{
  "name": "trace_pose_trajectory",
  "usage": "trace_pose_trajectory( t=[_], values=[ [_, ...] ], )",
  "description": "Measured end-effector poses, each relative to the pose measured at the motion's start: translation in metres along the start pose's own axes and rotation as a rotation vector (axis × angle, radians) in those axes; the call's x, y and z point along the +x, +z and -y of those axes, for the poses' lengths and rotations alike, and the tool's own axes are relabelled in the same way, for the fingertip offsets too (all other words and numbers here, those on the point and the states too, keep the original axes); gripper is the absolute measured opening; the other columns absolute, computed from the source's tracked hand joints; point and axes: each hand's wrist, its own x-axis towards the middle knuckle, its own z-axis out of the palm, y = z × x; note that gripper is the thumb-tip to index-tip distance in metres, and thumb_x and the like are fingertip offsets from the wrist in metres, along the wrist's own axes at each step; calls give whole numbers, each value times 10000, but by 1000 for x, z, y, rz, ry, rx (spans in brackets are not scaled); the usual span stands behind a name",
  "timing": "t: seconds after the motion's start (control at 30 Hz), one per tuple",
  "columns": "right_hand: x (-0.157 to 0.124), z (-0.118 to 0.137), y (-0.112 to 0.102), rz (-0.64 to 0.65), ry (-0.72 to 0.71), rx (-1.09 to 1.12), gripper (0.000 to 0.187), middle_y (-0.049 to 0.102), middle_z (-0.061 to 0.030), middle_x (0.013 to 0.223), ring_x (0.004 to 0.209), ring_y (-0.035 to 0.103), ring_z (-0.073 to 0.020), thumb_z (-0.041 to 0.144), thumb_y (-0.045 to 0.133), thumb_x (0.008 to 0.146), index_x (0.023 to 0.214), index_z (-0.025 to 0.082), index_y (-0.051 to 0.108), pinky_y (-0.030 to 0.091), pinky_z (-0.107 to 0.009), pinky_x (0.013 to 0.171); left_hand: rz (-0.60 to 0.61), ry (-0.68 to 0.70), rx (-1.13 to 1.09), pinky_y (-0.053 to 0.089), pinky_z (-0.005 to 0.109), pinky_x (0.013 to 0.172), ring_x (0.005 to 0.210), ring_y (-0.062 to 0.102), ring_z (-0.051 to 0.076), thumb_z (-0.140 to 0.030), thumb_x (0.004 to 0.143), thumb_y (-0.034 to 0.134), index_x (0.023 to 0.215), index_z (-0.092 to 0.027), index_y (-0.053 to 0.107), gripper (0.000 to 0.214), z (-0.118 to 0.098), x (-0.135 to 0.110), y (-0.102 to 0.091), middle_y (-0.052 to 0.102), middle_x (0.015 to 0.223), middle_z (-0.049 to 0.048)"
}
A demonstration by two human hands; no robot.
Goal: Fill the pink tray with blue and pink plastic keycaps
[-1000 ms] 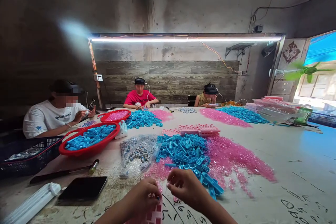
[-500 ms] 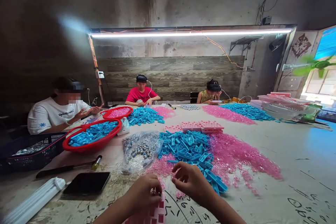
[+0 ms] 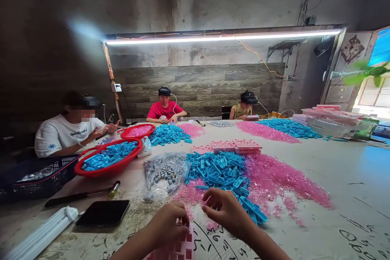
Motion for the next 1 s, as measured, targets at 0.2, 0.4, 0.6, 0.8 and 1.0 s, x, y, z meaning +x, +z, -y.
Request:
trace_pose_trajectory(
  t=[0.2,0.4,0.6,0.8,1.0],
  values=[
    [0,-1,0,14,0,12,90,650,-19,650,591,573,-130,244,584,737,770,161,594,417,-236,534,17,-8,-2,418,240,752,852,581,167,-148,661,698,751,-182,713,97,7,-1,-1,673,848,18],
    [0,-1,-1,-1,9,11,100,654,-20,654,595,578,-132,256,581,746,783,164,594,415,-234,531,-32,-54,65,419,262,768,870,578,181,-160,687,648,758,-184,702,92,7,-1,-10,674,854,23],
    [0,1,-4,26,14,-3,120,653,-19,666,615,581,-139,290,580,756,782,173,586,430,-244,555,-29,-72,108,429,280,749,850,582,200,-219,678,649,772,-190,693,107,6,-2,-12,675,839,33],
    [0,-2,2,110,63,64,142,655,-20,661,593,607,-142,317,572,759,780,177,560,441,-230,516,-26,-99,128,437,286,744,848,588,204,-257,700,648,794,-203,699,120,3,-3,-14,679,874,35],
    [0,-5,16,194,76,24,100,671,-29,646,543,620,-131,259,558,743,761,161,569,443,-206,488,-5,-101,157,440,285,751,852,595,202,-261,713,654,805,-200,707,123,4,-2,-15,683,871,39]
  ],
)
